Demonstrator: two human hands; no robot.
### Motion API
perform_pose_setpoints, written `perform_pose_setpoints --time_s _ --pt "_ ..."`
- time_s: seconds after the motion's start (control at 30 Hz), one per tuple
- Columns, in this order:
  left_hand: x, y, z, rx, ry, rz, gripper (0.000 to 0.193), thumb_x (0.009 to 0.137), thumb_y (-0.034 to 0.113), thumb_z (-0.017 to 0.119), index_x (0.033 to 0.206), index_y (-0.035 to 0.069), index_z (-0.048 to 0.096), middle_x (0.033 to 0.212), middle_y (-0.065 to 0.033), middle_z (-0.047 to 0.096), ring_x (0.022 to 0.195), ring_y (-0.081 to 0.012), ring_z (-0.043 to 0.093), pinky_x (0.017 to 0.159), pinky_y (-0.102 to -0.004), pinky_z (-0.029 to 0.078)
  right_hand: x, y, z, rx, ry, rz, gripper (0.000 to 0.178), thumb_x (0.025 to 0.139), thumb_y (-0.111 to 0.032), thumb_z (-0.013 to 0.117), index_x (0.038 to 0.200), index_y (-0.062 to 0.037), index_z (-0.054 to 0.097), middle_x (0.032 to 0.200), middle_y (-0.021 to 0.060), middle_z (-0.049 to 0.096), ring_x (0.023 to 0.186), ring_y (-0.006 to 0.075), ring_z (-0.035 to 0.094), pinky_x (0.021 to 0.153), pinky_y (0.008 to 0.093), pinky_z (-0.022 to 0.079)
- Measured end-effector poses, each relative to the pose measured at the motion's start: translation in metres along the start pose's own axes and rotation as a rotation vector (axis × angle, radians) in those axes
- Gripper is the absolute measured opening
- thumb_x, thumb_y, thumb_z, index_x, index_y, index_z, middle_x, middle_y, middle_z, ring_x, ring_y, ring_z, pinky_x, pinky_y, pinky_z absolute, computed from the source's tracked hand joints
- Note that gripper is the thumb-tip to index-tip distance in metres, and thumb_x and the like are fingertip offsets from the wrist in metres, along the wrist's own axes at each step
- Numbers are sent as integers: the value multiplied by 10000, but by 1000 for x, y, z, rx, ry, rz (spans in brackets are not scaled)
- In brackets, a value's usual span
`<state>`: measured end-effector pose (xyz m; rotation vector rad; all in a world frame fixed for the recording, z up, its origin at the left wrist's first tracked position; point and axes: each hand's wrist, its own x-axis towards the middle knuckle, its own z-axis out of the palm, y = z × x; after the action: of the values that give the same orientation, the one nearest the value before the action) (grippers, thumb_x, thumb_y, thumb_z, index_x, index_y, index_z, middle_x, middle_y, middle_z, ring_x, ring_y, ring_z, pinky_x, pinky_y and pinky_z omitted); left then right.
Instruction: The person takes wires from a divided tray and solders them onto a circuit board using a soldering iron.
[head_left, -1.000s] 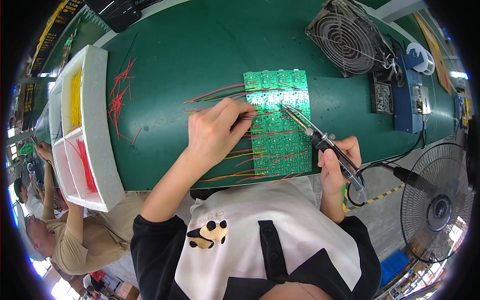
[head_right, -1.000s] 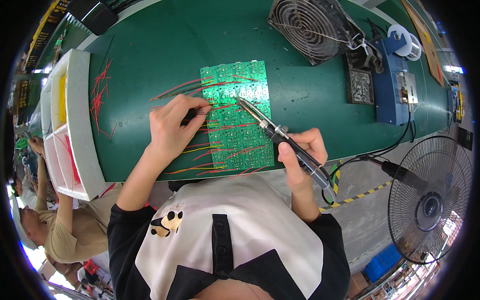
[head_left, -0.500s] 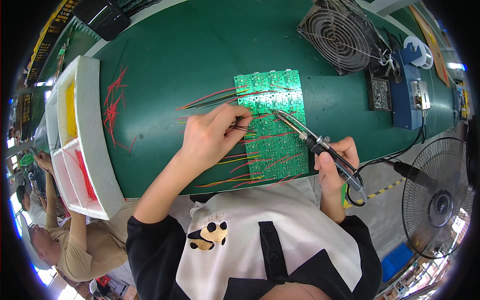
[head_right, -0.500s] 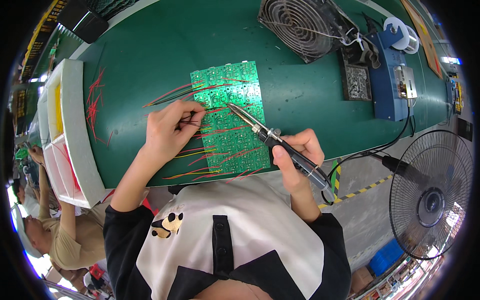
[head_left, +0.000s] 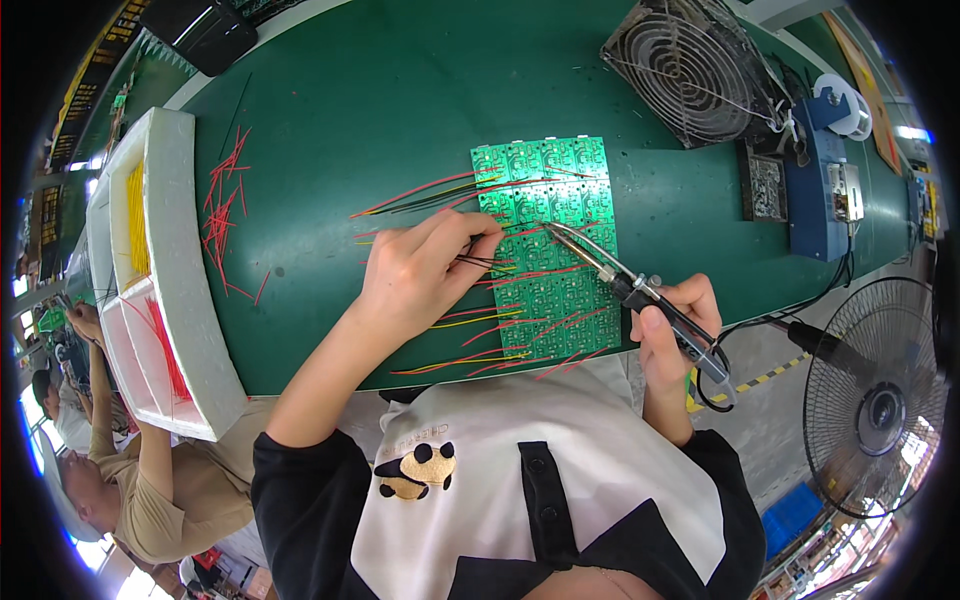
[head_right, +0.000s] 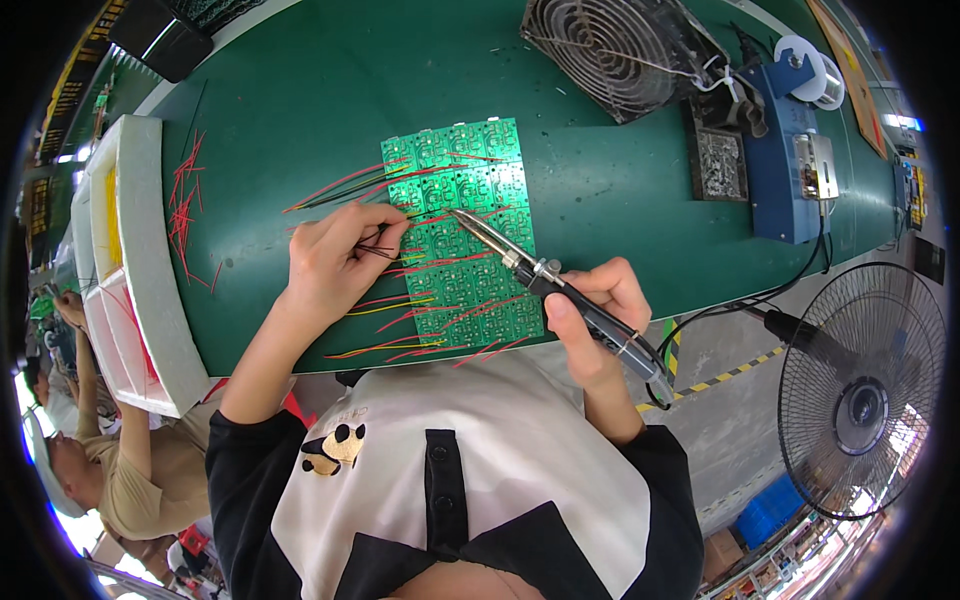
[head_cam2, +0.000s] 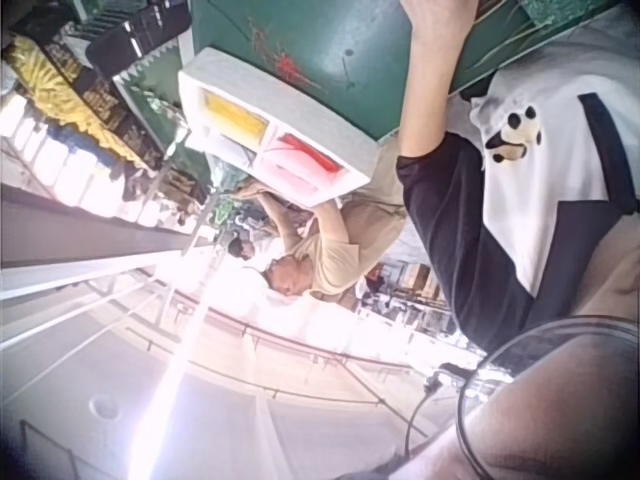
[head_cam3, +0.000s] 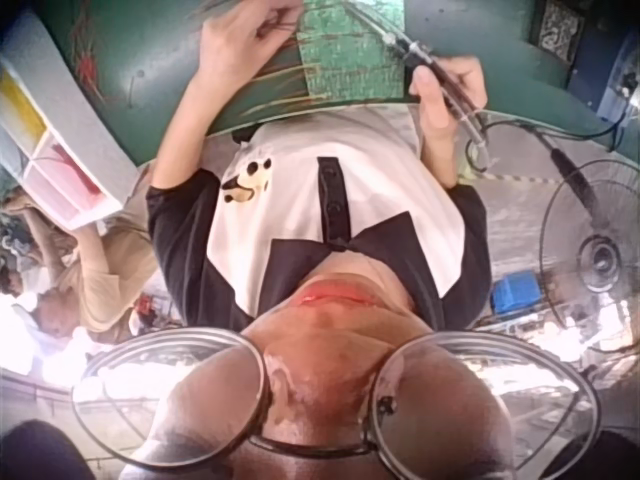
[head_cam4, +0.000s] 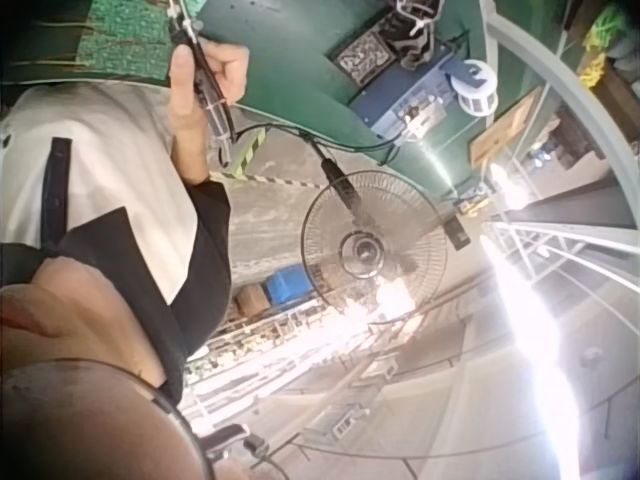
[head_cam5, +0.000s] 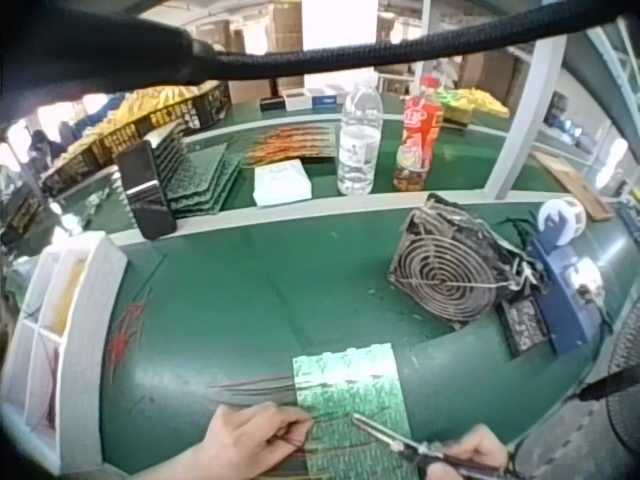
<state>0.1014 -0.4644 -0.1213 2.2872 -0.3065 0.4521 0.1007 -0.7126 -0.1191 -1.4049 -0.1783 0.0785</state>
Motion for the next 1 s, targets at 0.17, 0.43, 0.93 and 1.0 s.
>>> perform_pose_setpoints --time_s 0.17,0.43,0.93,1.0 --pt "0 0 -2 15 1 35 118 699 -2 682 771 40 598 565 -3 530 432 -53 476 403 -182 383 0 0 0 -6 -13 0 209 766 -55 634 813 8 440 711 104 597 547 51 485 519 189 392" --pt "0 -2 -2 25 -20 53 117 696 -9 680 768 33 597 583 -16 554 438 -63 500 409 -184 396 -1 -1 1 -11 -8 -3 208 766 -55 635 814 11 443 713 99 596 558 49 481 533 188 393" --pt "-2 -3 -1 42 -6 92 124 694 -32 671 776 18 592 590 -28 550 445 -79 509 403 -192 400 -1 -1 1 -40 -18 -3 211 764 -64 643 816 19 456 696 84 582 557 49 468 540 193 389" --pt "-2 -4 -1 40 -10 88 127 694 -31 672 780 20 592 591 -27 551 448 -79 513 406 -192 403 -1 -1 1 -43 -15 -7 210 763 -64 644 814 18 457 695 83 580 559 50 466 542 193 388"
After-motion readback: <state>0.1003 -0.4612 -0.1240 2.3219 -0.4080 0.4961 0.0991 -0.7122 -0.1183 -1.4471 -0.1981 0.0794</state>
